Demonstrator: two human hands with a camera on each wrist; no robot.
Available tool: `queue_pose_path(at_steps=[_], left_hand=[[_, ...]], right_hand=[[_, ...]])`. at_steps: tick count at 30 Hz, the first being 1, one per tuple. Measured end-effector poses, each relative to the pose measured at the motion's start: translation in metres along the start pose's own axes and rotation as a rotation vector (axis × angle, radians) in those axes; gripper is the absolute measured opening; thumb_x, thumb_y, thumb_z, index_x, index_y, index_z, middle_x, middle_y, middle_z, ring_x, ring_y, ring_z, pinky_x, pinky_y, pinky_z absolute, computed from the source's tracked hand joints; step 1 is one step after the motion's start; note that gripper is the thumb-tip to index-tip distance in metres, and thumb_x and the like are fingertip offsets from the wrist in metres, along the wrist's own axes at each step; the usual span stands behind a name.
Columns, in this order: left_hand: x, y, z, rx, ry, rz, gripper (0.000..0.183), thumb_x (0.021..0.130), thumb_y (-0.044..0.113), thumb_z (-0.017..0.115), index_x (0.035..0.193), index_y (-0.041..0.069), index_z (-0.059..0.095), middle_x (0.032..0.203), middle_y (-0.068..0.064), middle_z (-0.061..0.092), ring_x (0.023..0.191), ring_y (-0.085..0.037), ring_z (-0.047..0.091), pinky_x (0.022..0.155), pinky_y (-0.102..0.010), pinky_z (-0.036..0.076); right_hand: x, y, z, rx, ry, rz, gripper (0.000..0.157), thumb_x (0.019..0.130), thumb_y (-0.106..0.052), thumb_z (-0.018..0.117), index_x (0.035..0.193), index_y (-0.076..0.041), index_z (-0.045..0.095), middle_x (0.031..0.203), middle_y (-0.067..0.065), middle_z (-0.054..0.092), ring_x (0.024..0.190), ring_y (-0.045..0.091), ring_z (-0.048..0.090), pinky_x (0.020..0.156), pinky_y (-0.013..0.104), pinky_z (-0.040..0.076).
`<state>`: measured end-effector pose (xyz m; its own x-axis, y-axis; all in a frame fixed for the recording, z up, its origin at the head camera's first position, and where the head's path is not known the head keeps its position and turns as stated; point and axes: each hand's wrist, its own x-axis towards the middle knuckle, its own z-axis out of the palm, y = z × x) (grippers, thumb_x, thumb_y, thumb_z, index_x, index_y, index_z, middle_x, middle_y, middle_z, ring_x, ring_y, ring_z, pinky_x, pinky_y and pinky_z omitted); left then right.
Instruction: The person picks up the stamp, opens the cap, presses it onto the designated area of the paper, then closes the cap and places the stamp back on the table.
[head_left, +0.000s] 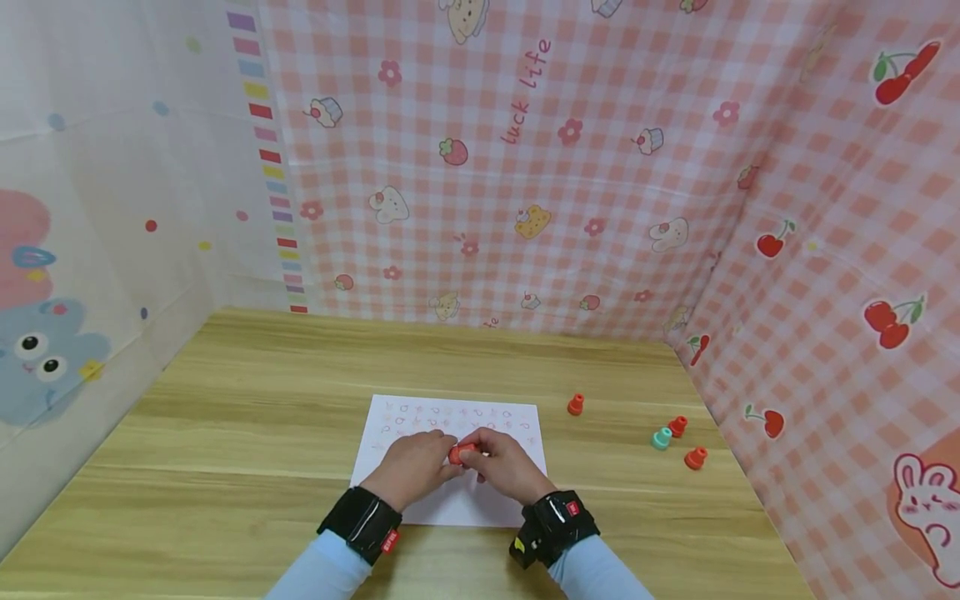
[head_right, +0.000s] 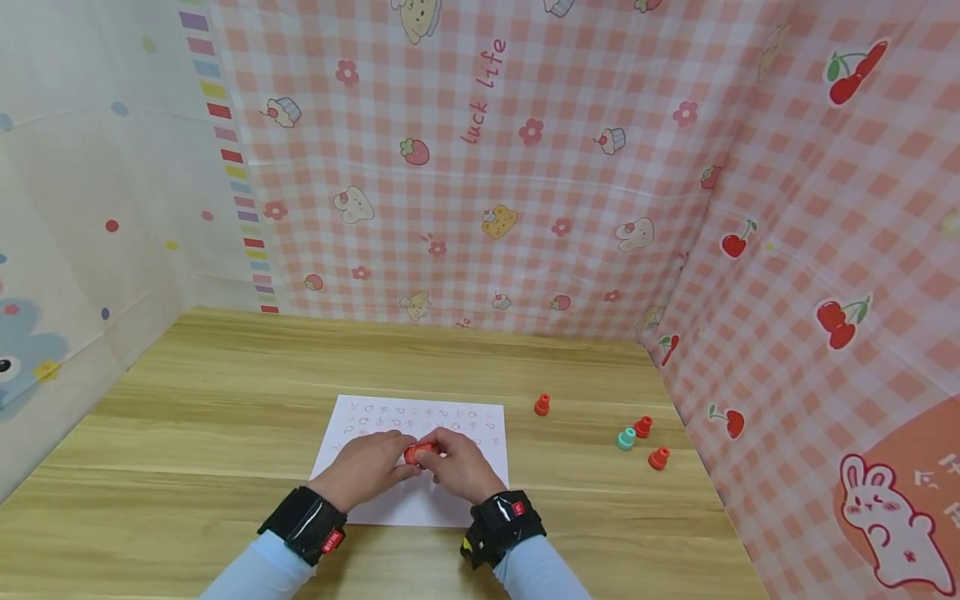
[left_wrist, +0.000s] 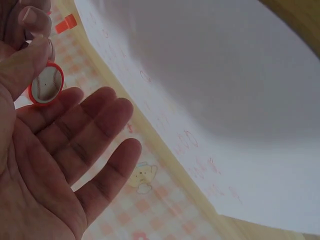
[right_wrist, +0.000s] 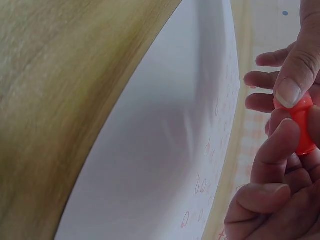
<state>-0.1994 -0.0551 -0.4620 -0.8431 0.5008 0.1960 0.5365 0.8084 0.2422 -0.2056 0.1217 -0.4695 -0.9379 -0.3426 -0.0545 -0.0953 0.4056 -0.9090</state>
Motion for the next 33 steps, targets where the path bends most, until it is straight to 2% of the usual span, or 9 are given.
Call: queue_pose_path(at_steps=[5,9,12,16,19,27,30,33], left_hand=[[0.000,0.002,0.001,-0.031,0.009,0.010,0.023,0.087,0.028,0.077,0.084,0.010,0.063,0.068,0.002,0.055,0.061,-0.013,0.051,0.056,-0.033,0.042],[0.000,0.000,0.001,-0.049,0.026,0.008,0.024,0.086,0.026,0.077,0.080,0.010,0.060,0.063,0.004,0.048,0.058,-0.012,0.044,0.054,-0.031,0.038],[-0.001,-0.001,0.001,-0.054,0.036,0.009,0.025,0.086,0.026,0.077,0.080,0.009,0.060,0.063,0.005,0.046,0.058,-0.012,0.042,0.054,-0.030,0.037],[-0.001,-0.003,0.003,-0.058,0.065,0.002,0.028,0.086,0.028,0.077,0.078,0.009,0.059,0.062,0.005,0.046,0.057,-0.012,0.042,0.054,-0.030,0.038],[-0.001,-0.004,0.004,-0.051,0.083,-0.004,0.029,0.085,0.026,0.079,0.075,0.008,0.058,0.062,0.003,0.048,0.056,-0.013,0.045,0.054,-0.031,0.040],[0.001,-0.003,-0.001,-0.021,0.014,-0.052,0.029,0.080,0.022,0.083,0.077,0.008,0.058,0.063,0.003,0.048,0.058,-0.013,0.046,0.055,-0.028,0.039],[0.001,-0.003,-0.001,-0.001,0.014,-0.057,0.030,0.080,0.022,0.084,0.076,0.009,0.058,0.064,0.003,0.048,0.059,-0.013,0.047,0.055,-0.029,0.040],[0.002,-0.003,-0.001,0.014,0.019,-0.055,0.031,0.079,0.023,0.084,0.074,0.010,0.057,0.064,0.003,0.049,0.059,-0.014,0.050,0.055,-0.030,0.042]], right_hand=[[-0.001,-0.002,-0.001,0.013,-0.010,0.039,0.010,0.096,-0.017,0.066,0.101,-0.009,0.067,0.087,0.002,0.065,0.071,0.020,0.057,0.062,0.030,0.043],[-0.001,-0.002,0.002,0.010,0.015,0.007,0.010,0.096,-0.017,0.066,0.100,-0.007,0.067,0.087,0.002,0.066,0.076,0.025,0.059,0.062,0.030,0.045],[-0.001,-0.003,0.005,-0.020,0.044,-0.027,0.010,0.095,-0.016,0.067,0.099,-0.007,0.067,0.085,0.001,0.066,0.075,0.023,0.060,0.061,0.029,0.045],[-0.001,-0.005,0.005,-0.069,0.096,-0.025,0.010,0.096,-0.019,0.067,0.096,-0.010,0.066,0.081,-0.001,0.064,0.070,0.014,0.056,0.059,0.028,0.043],[-0.002,-0.006,0.004,-0.079,0.120,-0.014,0.011,0.096,-0.021,0.067,0.094,-0.011,0.065,0.079,-0.002,0.063,0.069,0.013,0.055,0.058,0.028,0.042],[0.000,-0.002,-0.004,-0.089,0.125,-0.016,0.009,0.096,-0.021,0.066,0.096,-0.011,0.067,0.080,-0.001,0.062,0.069,0.015,0.056,0.061,0.030,0.045],[0.002,0.000,-0.009,-0.089,0.133,-0.027,0.009,0.097,-0.019,0.065,0.098,-0.010,0.068,0.081,0.000,0.062,0.068,0.016,0.056,0.062,0.031,0.046],[0.001,0.001,-0.014,-0.092,0.135,0.004,0.011,0.098,-0.020,0.064,0.099,-0.010,0.068,0.082,0.000,0.062,0.070,0.016,0.056,0.063,0.031,0.045]])
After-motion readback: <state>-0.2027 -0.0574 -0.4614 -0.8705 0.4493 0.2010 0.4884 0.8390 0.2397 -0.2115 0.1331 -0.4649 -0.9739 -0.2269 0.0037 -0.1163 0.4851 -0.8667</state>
